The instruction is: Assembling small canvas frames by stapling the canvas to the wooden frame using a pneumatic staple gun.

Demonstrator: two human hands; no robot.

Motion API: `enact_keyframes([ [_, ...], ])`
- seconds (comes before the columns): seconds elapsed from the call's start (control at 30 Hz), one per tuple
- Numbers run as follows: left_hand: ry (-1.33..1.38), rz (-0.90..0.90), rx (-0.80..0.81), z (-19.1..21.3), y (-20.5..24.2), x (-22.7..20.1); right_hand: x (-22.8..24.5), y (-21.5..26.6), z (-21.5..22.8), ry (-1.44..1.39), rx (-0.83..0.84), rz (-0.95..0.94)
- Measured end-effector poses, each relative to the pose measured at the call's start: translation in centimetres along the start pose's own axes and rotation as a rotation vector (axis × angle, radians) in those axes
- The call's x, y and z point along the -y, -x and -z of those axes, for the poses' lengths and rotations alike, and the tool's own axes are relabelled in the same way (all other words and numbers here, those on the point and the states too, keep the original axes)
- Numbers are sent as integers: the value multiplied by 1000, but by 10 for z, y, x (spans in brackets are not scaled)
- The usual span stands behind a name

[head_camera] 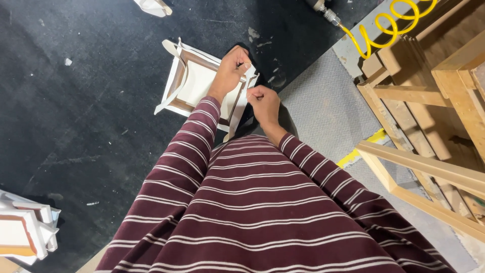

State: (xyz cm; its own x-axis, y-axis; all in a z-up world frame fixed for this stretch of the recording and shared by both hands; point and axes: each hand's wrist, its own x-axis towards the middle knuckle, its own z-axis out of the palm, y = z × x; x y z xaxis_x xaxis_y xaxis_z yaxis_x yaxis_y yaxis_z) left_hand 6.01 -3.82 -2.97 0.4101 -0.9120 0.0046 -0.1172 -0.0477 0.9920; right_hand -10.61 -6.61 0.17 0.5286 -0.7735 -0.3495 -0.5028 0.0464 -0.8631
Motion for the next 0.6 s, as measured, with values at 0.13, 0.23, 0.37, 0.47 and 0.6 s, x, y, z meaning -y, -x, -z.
enact_keyframes([
  [0.13,-21,9,-46,-3,-1,-6,5,16,3,44,89,-51],
  [0.23,-58,2,-72,-4,0,-13,6,15,2,39,89,-17],
  [0.37,-100,-44,-215,-8,-11,-12,12,-3,8,59,99,-104],
  [0.47,-129,-9,-300,-12,-16,-19,14,-12,13,98,128,-102],
  [0.6,-146,1,-365,-13,-17,-14,5,3,13,122,220,-80],
])
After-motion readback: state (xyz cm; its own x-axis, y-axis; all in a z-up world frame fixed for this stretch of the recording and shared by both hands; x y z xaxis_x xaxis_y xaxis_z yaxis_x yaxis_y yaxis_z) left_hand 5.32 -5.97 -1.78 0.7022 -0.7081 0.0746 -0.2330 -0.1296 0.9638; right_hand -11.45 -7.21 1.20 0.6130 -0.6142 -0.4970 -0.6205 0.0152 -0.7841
